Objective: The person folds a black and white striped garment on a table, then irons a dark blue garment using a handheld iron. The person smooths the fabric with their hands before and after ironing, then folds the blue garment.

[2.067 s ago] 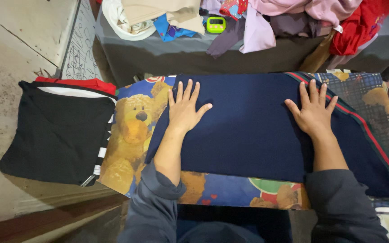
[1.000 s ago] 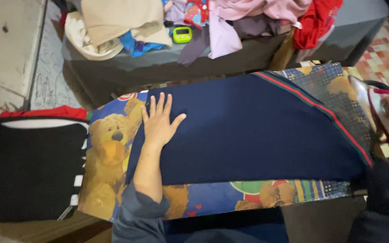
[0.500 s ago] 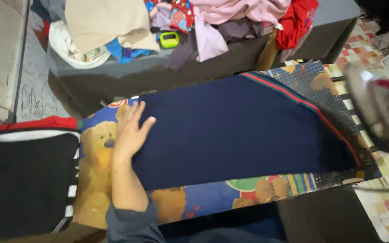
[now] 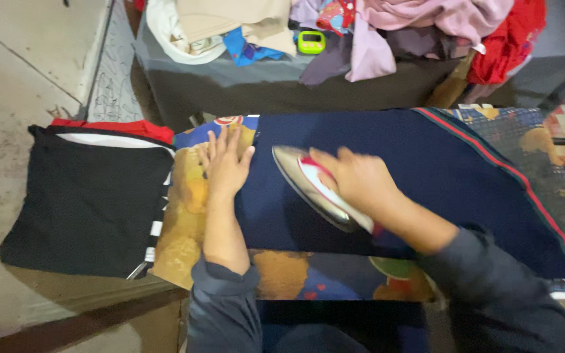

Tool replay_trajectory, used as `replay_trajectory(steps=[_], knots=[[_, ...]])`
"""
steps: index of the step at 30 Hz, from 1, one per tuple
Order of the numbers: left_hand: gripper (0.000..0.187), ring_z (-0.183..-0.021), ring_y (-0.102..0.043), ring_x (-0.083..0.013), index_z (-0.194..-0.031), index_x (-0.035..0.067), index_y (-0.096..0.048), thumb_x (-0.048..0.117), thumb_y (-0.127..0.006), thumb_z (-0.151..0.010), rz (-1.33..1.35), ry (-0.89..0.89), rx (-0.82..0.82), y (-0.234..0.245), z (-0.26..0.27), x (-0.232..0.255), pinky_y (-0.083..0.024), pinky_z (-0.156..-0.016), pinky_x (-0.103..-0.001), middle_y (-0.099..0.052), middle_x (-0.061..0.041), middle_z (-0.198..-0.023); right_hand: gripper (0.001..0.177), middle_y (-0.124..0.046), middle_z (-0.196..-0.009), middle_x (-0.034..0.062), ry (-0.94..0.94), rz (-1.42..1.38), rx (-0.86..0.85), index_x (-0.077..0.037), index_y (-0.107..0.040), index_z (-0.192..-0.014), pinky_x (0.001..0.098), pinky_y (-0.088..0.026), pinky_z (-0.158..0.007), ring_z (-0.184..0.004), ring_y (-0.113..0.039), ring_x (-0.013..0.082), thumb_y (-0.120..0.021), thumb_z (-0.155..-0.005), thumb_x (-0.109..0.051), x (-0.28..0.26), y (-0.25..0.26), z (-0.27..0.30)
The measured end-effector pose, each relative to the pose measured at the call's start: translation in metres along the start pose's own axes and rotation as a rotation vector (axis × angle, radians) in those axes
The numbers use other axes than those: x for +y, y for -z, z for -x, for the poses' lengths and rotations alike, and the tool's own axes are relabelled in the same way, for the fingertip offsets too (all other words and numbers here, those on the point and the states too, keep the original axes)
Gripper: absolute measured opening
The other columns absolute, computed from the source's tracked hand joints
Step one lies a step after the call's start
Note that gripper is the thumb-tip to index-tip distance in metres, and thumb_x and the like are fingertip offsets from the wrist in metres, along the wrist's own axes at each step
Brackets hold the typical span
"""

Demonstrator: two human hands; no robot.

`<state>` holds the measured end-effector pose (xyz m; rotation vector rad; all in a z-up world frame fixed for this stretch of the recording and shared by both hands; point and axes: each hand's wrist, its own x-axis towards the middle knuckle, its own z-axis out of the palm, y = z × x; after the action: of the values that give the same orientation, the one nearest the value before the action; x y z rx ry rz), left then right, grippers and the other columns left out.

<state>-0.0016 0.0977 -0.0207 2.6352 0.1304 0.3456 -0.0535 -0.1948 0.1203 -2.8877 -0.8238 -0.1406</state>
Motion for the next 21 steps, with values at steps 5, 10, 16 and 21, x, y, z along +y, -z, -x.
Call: replay_trajectory(steps=[5, 10, 16, 21], knots=[[0.059, -0.156, -0.017, -0.0351, -0.154, 0.025, -0.048, 0.047, -0.054, -0.1, 0.006, 0.009, -0.023, 0.002, 0.001, -0.001, 0.0, -0.125, -0.06, -0.034, -0.008, -0.166, 0.045, -0.072, -0.089, 0.0194, -0.064, -0.015, 0.151, -0.015, -0.064, -0.133, 0.0545, -0.056, -0.066, -0.076, -0.071, 0.0419, -0.061, -0.098, -0.044, 0.01, -0.025, -0.08], [0.057, -0.158, -0.01, -0.0328, -0.153, 0.024, -0.049, 0.052, -0.036, -0.105, 0.141, 0.059, -0.109, 0.008, -0.004, -0.003, 0.007, -0.123, -0.057, -0.03, -0.008, -0.167, 0.039, -0.074, -0.087, 0.0202, -0.099, -0.099, 0.039, -0.02, -0.066, -0.129, 0.0563, -0.055, -0.071, -0.082, -0.071, 0.0433, -0.059, -0.1, -0.046, 0.005, -0.016, -0.078], [0.059, -0.159, -0.008, -0.0316, -0.153, 0.023, -0.05, 0.054, -0.032, -0.105, 0.175, 0.074, -0.136, 0.011, -0.004, -0.002, 0.008, -0.124, -0.054, -0.027, -0.008, -0.169, 0.045, -0.074, -0.084, 0.0194, -0.031, -0.118, -0.148, -0.028, -0.062, -0.135, 0.0557, -0.055, -0.067, -0.077, -0.07, 0.043, -0.057, -0.095, -0.047, -0.021, 0.011, -0.019], [0.068, -0.158, -0.007, -0.0318, -0.154, 0.023, -0.046, 0.063, -0.037, -0.101, 0.107, 0.085, -0.16, 0.018, -0.002, 0.008, 0.009, -0.124, -0.055, -0.024, -0.008, -0.169, 0.045, -0.074, -0.089, 0.0182, 0.147, -0.16, -0.165, -0.029, -0.063, -0.135, 0.0498, -0.058, -0.057, -0.065, -0.071, 0.0392, -0.059, -0.093, -0.041, -0.05, 0.018, 0.039]])
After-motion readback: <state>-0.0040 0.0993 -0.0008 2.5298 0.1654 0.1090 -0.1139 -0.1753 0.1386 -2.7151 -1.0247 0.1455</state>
